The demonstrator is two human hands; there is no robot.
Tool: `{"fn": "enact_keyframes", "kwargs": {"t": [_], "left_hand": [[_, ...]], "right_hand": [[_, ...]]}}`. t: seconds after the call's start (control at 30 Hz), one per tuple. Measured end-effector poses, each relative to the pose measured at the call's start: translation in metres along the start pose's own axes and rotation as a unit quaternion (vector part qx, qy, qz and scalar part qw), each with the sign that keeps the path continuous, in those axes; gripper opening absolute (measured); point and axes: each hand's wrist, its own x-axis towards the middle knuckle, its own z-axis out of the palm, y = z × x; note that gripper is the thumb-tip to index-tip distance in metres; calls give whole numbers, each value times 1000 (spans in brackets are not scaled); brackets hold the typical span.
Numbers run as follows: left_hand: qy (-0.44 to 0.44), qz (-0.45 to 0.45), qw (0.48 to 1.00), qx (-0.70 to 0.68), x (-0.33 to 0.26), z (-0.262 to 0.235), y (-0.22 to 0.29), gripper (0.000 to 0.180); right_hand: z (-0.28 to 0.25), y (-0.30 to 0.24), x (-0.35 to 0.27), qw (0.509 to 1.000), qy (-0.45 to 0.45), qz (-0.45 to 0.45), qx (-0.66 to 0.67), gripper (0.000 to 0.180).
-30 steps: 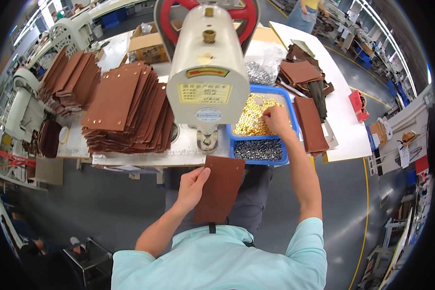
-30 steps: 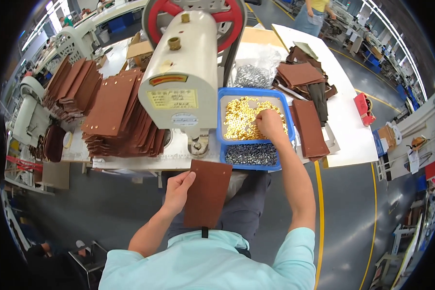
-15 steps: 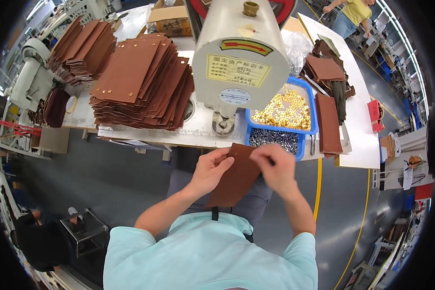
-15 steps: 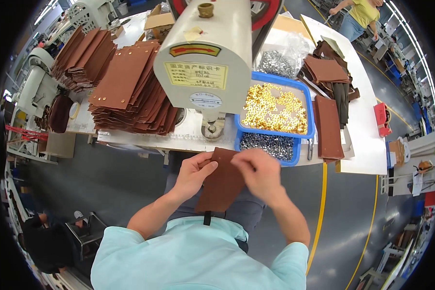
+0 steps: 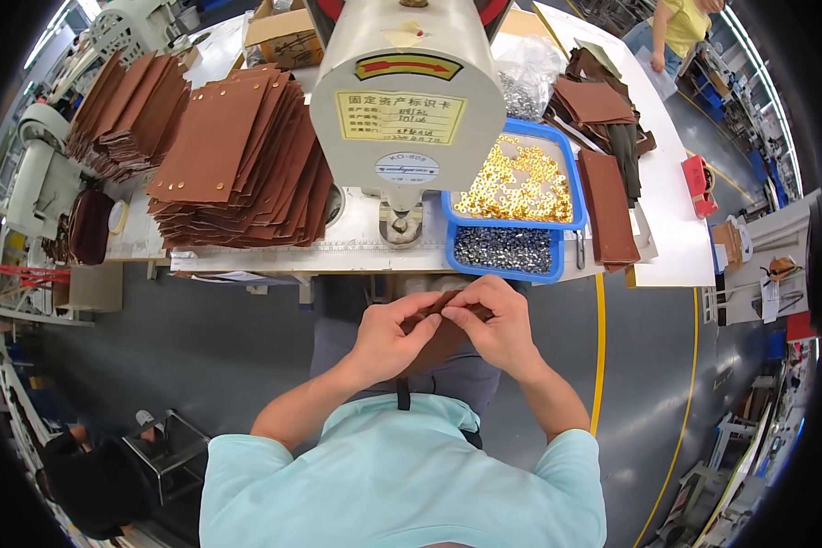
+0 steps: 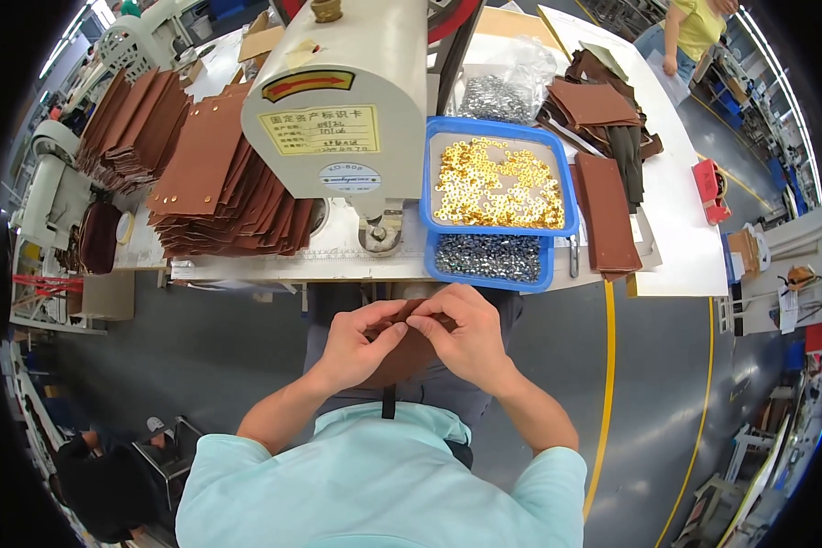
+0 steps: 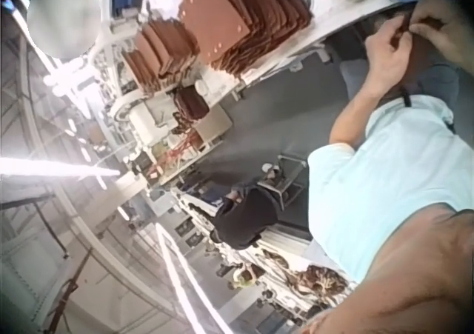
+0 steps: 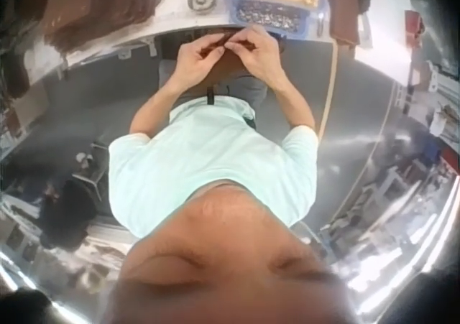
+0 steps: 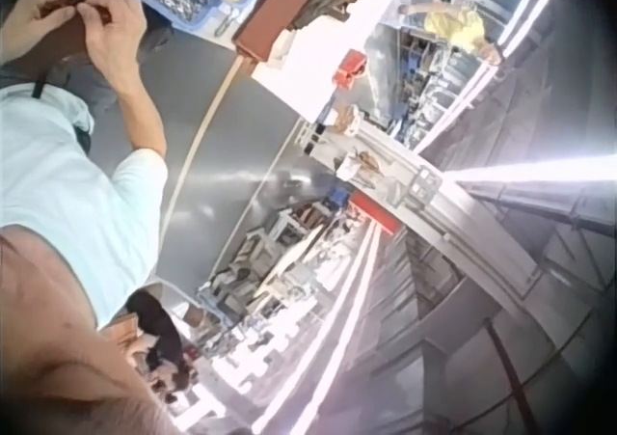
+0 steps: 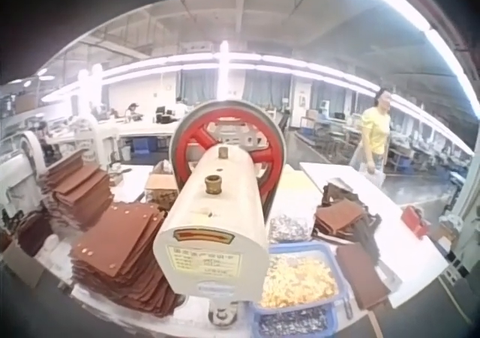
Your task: Manually inserting metal studs into pre-punched holes in leather pieces at a workshop station.
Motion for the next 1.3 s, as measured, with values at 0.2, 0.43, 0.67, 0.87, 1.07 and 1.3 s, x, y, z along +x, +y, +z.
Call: {"fn": "enact_keyframes", "kwargs": {"t": [0.2, 0.43, 0.67, 0.87, 1.07, 1.3], "left_hand": [[-17, -15, 999, 25, -3, 1, 0, 33], [-39, -8, 996, 79, -2, 0, 4, 32], [-61, -16, 997, 48, 0, -5, -3, 29], [-37, 29, 996, 82, -3, -8, 4, 22], [-5, 303, 922, 242, 4, -5, 4, 15], [31, 461, 838, 291, 9, -14, -1, 18]], "right_hand": [[-1, 8, -8, 996, -12, -47, -76, 15], [1, 9, -11, 994, 67, -32, -79, 21], [-3, 19, -11, 995, 0, -65, -70, 15], [-44, 68, 25, 979, 47, 0, -198, 13], [-56, 133, 39, 931, 75, 17, -357, 13], [-53, 125, 39, 922, 111, -24, -369, 9]]}}
